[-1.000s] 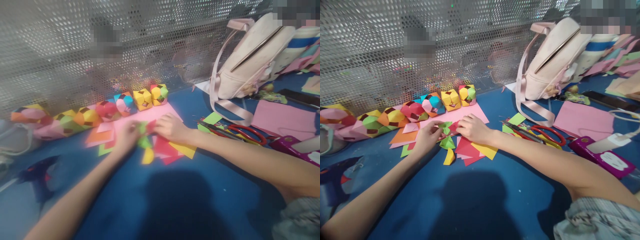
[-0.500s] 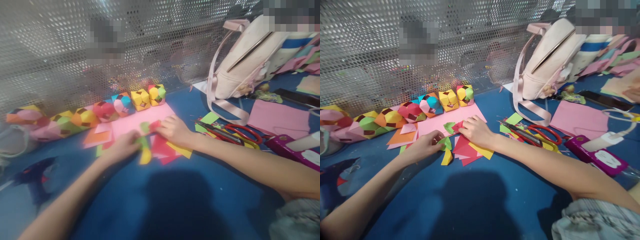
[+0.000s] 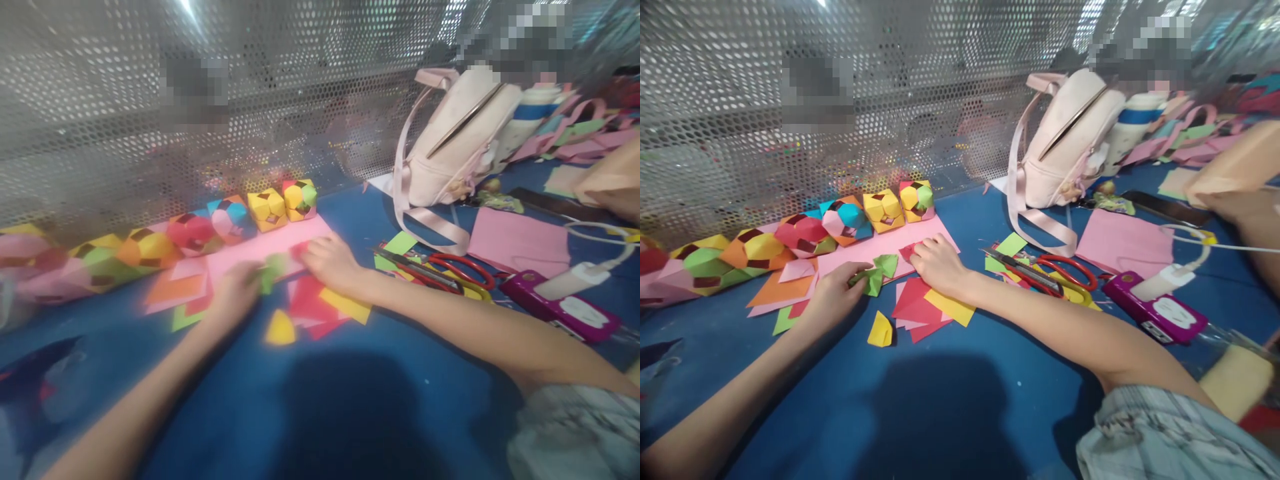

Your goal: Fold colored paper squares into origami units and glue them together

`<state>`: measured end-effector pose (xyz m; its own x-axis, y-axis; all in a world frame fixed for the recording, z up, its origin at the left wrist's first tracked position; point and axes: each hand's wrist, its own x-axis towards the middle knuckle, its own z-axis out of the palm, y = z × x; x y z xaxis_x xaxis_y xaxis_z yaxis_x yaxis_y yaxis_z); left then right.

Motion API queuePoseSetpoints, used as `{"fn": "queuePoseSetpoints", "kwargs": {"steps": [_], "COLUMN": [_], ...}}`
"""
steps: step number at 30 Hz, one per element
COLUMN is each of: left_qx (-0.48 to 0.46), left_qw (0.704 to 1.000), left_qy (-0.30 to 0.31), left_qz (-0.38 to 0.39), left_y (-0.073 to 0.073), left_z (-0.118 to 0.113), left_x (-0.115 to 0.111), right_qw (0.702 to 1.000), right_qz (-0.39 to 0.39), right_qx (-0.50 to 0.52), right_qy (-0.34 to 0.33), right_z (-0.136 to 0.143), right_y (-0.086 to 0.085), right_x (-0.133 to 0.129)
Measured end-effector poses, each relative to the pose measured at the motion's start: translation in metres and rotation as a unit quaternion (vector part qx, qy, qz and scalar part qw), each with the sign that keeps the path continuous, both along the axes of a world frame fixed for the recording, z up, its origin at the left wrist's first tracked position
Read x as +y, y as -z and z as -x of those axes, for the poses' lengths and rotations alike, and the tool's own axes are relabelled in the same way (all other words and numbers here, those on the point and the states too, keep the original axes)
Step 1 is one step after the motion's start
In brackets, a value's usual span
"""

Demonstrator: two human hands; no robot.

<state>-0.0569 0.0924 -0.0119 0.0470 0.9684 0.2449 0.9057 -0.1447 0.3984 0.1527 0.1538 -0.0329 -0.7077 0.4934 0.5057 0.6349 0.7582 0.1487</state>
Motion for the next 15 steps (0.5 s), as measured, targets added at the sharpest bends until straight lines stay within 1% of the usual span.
{"fn": "queuePoseSetpoints", "kwargs": {"steps": [5,8,12,15], "left_qx": [-0.018,-0.045,-0.042,-0.009], "left_qw": [1.0,0.997,0.995,0.994], "left_qy": [0.007,0.026,0.081,0.094], "left_qz": [0.021,0.048,0.05,0.054], "left_y": [-0.002,-0.003,0.0,0.002], "left_z": [-0.004,-0.007,-0.011,-0.014], "left_x": [-0.003,-0.004,-0.002,0.0], "right_qw": [1.0,1.0,0.999,0.998], "right_qz": [-0.003,0.001,0.029,0.043], "right_qx": [0.015,0.011,-0.031,-0.044], "right_qy": [0.017,0.027,0.025,0.022], "right_z": [-0.007,-0.012,-0.016,-0.014], "right_y": [-0.01,-0.015,-0.011,-0.006], "right_x": [-0.001,-0.003,-0.005,-0.006]}}
